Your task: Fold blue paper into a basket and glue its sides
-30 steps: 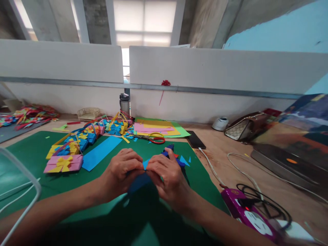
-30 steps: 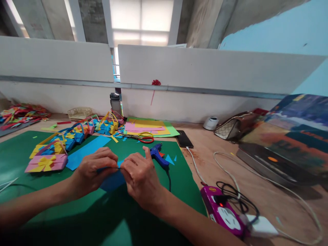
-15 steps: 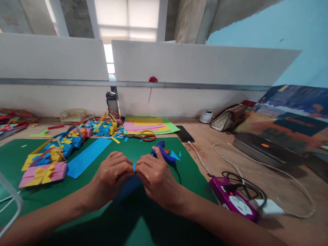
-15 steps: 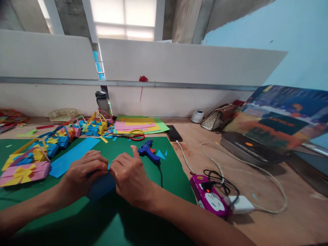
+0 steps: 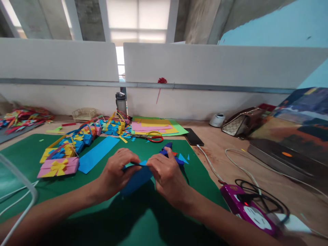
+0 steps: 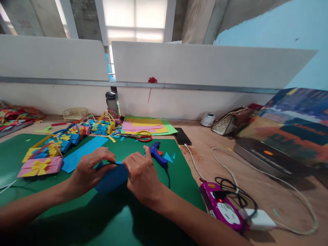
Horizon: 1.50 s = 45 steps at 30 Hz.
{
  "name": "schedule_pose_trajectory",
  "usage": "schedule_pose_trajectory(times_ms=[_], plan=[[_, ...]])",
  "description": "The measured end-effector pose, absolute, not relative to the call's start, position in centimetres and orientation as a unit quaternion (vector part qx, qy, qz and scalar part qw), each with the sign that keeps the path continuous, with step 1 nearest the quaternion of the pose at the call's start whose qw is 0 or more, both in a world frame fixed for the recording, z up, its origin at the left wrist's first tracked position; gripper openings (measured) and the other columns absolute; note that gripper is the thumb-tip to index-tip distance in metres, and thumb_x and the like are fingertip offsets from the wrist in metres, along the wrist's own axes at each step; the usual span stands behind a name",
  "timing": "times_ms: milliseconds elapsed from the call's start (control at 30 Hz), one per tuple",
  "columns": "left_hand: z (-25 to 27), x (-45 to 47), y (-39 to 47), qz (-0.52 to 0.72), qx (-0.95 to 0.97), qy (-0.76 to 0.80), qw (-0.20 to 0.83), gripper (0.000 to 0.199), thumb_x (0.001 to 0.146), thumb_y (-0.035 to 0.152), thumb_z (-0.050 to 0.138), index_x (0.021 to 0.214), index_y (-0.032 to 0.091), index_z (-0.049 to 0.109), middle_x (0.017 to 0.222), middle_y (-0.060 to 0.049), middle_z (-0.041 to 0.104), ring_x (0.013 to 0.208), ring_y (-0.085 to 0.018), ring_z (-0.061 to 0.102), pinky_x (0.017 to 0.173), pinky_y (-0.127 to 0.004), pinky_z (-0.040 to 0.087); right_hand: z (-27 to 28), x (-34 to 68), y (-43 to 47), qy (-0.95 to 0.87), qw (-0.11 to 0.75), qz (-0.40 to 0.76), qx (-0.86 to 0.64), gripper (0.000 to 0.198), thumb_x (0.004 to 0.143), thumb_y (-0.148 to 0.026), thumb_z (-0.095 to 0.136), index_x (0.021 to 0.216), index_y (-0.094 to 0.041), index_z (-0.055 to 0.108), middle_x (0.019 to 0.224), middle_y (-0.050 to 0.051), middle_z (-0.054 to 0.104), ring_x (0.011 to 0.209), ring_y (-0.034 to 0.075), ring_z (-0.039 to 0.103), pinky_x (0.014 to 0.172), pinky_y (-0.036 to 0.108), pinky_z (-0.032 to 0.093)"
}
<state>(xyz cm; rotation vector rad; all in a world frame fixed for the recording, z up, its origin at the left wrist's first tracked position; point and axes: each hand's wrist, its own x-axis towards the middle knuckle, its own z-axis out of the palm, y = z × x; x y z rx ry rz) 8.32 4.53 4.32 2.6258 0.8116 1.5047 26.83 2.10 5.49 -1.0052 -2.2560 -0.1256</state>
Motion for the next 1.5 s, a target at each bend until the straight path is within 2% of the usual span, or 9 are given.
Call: schedule_pose_trajectory(times_ms=[133,400,633,800,967,1133,1333,1433,1500], plan=[[4.4,7.8,4.1,0.504,0.815,0.285,0.025,0.013,0.083,0.028,0.063,0.083,0.018,0.055,0.082,-0.004,0.065,0.077,-0.016,0.061,0.07,-0.027,0.049,5.5,26.8,2.2,-0.841,0.371,-0.04,-0.392,0.021,0.089,-0.013,0.041,0.076,-0.019,0.056,0.076,0.003,0.067,0.074,0.017,0.059,0.097,0.047,0.024],[4.8,7.3,3.2,0.511,0.804,0.299,0.058,0.013,0.081,0.026,0.065,0.076,0.017,0.058,0.087,-0.006,0.067,0.078,-0.016,0.064,0.07,-0.029,0.051,6.1,26.6,1.9,-0.84,0.402,-0.04,-0.364,0.02,0.088,-0.012,0.043,0.074,-0.019,0.055,0.074,0.001,0.066,0.073,0.015,0.06,0.098,0.045,0.023],[3.9,7.3,2.9,0.498,0.828,0.25,0.057,0.013,0.087,0.015,0.052,0.075,0.018,0.057,0.086,-0.005,0.069,0.08,-0.016,0.064,0.086,-0.037,0.046,5.2,26.1,1.3,-0.851,0.42,-0.051,-0.312,0.014,0.089,-0.013,0.045,0.084,-0.019,0.057,0.086,0.002,0.069,0.086,0.015,0.062,0.1,0.041,0.026],[3.4,6.4,3.8,0.512,0.82,0.247,-0.062,0.011,0.085,0.014,0.057,0.075,0.018,0.056,0.088,-0.004,0.07,0.084,-0.016,0.062,0.094,-0.042,0.041,6.9,29.0,3.8,-0.807,0.248,-0.069,-0.532,0.017,0.088,-0.022,0.05,0.104,-0.018,0.056,0.103,0.007,0.066,0.098,0.017,0.059,0.083,0.029,0.043],[2.8,5.8,4.5,0.482,0.836,0.216,-0.15,0.012,0.085,0.009,0.055,0.077,0.018,0.058,0.095,-0.005,0.07,0.094,-0.019,0.059,0.099,-0.049,0.037,6.6,33.0,6.6,-0.755,0.134,-0.068,-0.638,0.012,0.084,-0.02,0.055,0.094,-0.015,0.059,0.092,0.012,0.068,0.084,0.025,0.064,0.067,0.032,0.044],[2.5,5.7,4.5,0.477,0.835,0.219,-0.168,0.014,0.085,0.01,0.053,0.075,0.018,0.059,0.098,-0.006,0.07,0.095,-0.019,0.058,0.099,-0.049,0.037,3.2,33.6,7.7,-0.737,0.062,-0.036,-0.672,0.023,0.074,-0.02,0.065,0.096,-0.015,0.058,0.088,0.014,0.069,0.081,0.029,0.065,0.063,0.032,0.042],[2.2,5.1,4.9,0.476,0.829,0.238,-0.172,0.015,0.086,0.013,0.053,0.074,0.018,0.06,0.099,-0.006,0.07,0.096,-0.02,0.059,0.096,-0.047,0.04,4.1,33.3,8.4,-0.73,0.11,-0.003,-0.675,0.032,0.08,-0.015,0.049,0.112,-0.016,0.052,0.096,0.012,0.069,0.084,0.025,0.065,0.068,0.031,0.044],[1.8,4.6,5.2,0.464,0.831,0.252,-0.176,0.017,0.086,0.012,0.052,0.072,0.018,0.06,0.101,-0.006,0.07,0.097,-0.019,0.059,0.096,-0.047,0.04,6.6,33.4,7.1,-0.724,0.161,0.01,-0.671,0.034,0.087,-0.024,0.039,0.118,-0.017,0.05,0.093,0.01,0.068,0.075,0.021,0.065,0.063,0.03,0.046],[1.5,4.3,5.1,0.448,0.835,0.256,-0.19,0.017,0.086,0.011,0.052,0.072,0.018,0.06,0.104,-0.006,0.069,0.097,-0.02,0.059,0.098,-0.048,0.039,8.1,33.4,5.4,-0.725,0.188,0.029,-0.662,0.032,0.087,-0.037,0.039,0.104,-0.018,0.057,0.079,0.006,0.067,0.065,0.02,0.062,0.056,0.029,0.046]])
